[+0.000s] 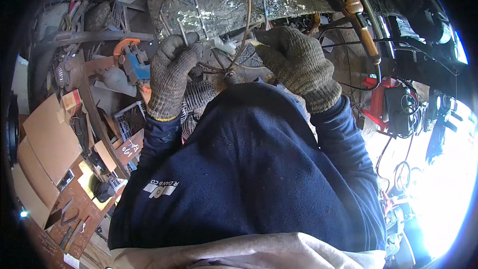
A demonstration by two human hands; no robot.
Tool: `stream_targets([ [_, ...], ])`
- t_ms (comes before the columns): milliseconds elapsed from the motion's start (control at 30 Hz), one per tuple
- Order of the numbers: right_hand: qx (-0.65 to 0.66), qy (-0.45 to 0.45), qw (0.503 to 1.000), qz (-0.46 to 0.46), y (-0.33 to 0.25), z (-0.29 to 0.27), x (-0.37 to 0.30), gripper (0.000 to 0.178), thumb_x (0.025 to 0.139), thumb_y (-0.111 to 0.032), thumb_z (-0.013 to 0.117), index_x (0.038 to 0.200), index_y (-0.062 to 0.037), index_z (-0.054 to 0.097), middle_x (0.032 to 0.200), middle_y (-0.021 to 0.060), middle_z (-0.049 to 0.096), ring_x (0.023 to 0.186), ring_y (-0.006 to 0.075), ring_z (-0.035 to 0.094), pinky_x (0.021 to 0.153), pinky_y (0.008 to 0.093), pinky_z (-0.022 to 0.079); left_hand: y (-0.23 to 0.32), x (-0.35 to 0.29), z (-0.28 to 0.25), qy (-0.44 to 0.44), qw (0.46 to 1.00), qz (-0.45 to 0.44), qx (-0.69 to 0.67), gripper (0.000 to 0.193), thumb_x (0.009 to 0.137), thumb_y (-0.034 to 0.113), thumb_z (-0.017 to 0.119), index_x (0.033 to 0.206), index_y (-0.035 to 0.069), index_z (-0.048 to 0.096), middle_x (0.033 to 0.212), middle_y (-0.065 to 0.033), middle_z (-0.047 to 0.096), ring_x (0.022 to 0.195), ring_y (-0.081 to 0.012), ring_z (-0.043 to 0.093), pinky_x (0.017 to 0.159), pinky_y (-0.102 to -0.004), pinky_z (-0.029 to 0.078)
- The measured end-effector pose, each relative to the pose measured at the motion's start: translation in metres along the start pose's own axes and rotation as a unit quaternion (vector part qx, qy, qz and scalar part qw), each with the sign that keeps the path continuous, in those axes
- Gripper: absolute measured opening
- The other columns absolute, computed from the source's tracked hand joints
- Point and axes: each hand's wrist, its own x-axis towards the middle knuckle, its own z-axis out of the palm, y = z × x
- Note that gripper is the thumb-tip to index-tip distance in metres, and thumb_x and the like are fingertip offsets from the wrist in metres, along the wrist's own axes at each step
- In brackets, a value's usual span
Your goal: The person welds a metal wire structure on a workbench, then handles a large metal pipe and marks it using a piece of chalk.
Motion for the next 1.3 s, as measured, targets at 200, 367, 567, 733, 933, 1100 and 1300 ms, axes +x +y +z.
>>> stream_targets([
  [200, -0.011, -0.009, 0.999, -0.032, -0.003, 0.005, 0.000, 0.029, 0.093, -0.023, 0.077, 0.116, -0.0053, 0.073, 0.092, 0.0110, 0.074, 0.078, 0.0203, 0.070, 0.070, 0.0341, 0.056, -0.010, 0.004, 0.000, 0.006, 0.999, 0.039, 0.036, 0.022, 0.095, 0.017, 0.074, 0.103, -0.002, 0.067, 0.079, -0.0036, 0.068, 0.066, -0.0094, 0.065, 0.057, -0.0259, 0.053],
  [367, -0.044, -0.047, 0.997, -0.035, -0.018, 0.006, 0.005, 0.029, 0.095, -0.018, 0.075, 0.120, -0.0035, 0.072, 0.095, 0.0104, 0.074, 0.081, 0.0178, 0.070, 0.072, 0.0319, 0.056, -0.010, 0.000, -0.003, 0.007, 0.999, 0.003, 0.042, 0.021, 0.094, 0.007, 0.071, 0.112, -0.001, 0.068, 0.092, -0.0052, 0.072, 0.080, -0.0085, 0.066, 0.071, -0.0237, 0.052],
  [567, -0.068, -0.065, 0.991, -0.099, -0.035, 0.012, 0.012, 0.030, 0.097, -0.013, 0.074, 0.124, -0.0017, 0.070, 0.092, 0.0047, 0.074, 0.073, 0.0083, 0.064, 0.065, 0.0269, 0.053, -0.011, 0.001, 0.003, 0.033, 0.996, 0.064, 0.049, 0.021, 0.093, 0.017, 0.076, 0.099, -0.001, 0.066, 0.075, -0.0036, 0.068, 0.062, -0.0086, 0.063, 0.054, -0.0261, 0.049],
  [733, -0.059, -0.071, 0.985, -0.143, -0.044, 0.023, 0.020, 0.026, 0.096, -0.012, 0.073, 0.120, -0.0026, 0.072, 0.083, 0.0032, 0.071, 0.069, 0.0092, 0.065, 0.061, 0.0283, 0.053, -0.013, 0.001, 0.002, 0.042, 0.997, 0.047, 0.050, 0.024, 0.091, 0.020, 0.079, 0.096, 0.000, 0.067, 0.074, -0.0041, 0.068, 0.061, -0.0087, 0.062, 0.053, -0.0258, 0.049],
  [933, -0.174, -0.105, 0.973, -0.113, -0.063, 0.027, 0.029, 0.025, 0.096, -0.028, 0.068, 0.114, -0.0112, 0.073, 0.092, 0.0125, 0.073, 0.084, 0.0329, 0.073, 0.074, 0.0426, 0.059, -0.011, -0.001, -0.001, 0.027, 0.998, 0.003, 0.051, 0.020, 0.091, 0.016, 0.076, 0.103, 0.002, 0.070, 0.080, -0.0014, 0.066, 0.067, -0.0071, 0.059, 0.058, -0.0253, 0.047],
  [1100, -0.178, -0.087, 0.965, -0.174, -0.058, 0.029, 0.033, 0.026, 0.096, -0.029, 0.067, 0.113, -0.0108, 0.073, 0.092, 0.0134, 0.073, 0.085, 0.0337, 0.073, 0.074, 0.0427, 0.059, -0.012, 0.001, 0.002, 0.032, 0.997, 0.042, 0.058, 0.021, 0.090, 0.017, 0.077, 0.103, 0.002, 0.069, 0.080, -0.0019, 0.066, 0.067, -0.0072, 0.059, 0.057, -0.0250, 0.046],
  [1300, -0.197, -0.067, 0.945, -0.254, -0.051, 0.030, 0.035, 0.025, 0.093, -0.020, 0.072, 0.114, -0.0073, 0.073, 0.089, 0.0138, 0.073, 0.080, 0.0307, 0.073, 0.070, 0.0395, 0.059, -0.013, 0.001, 0.001, 0.032, 0.995, 0.055, 0.072, 0.023, 0.092, 0.021, 0.077, 0.098, 0.000, 0.071, 0.072, -0.0031, 0.066, 0.062, -0.0084, 0.061, 0.053, -0.0269, 0.047],
])
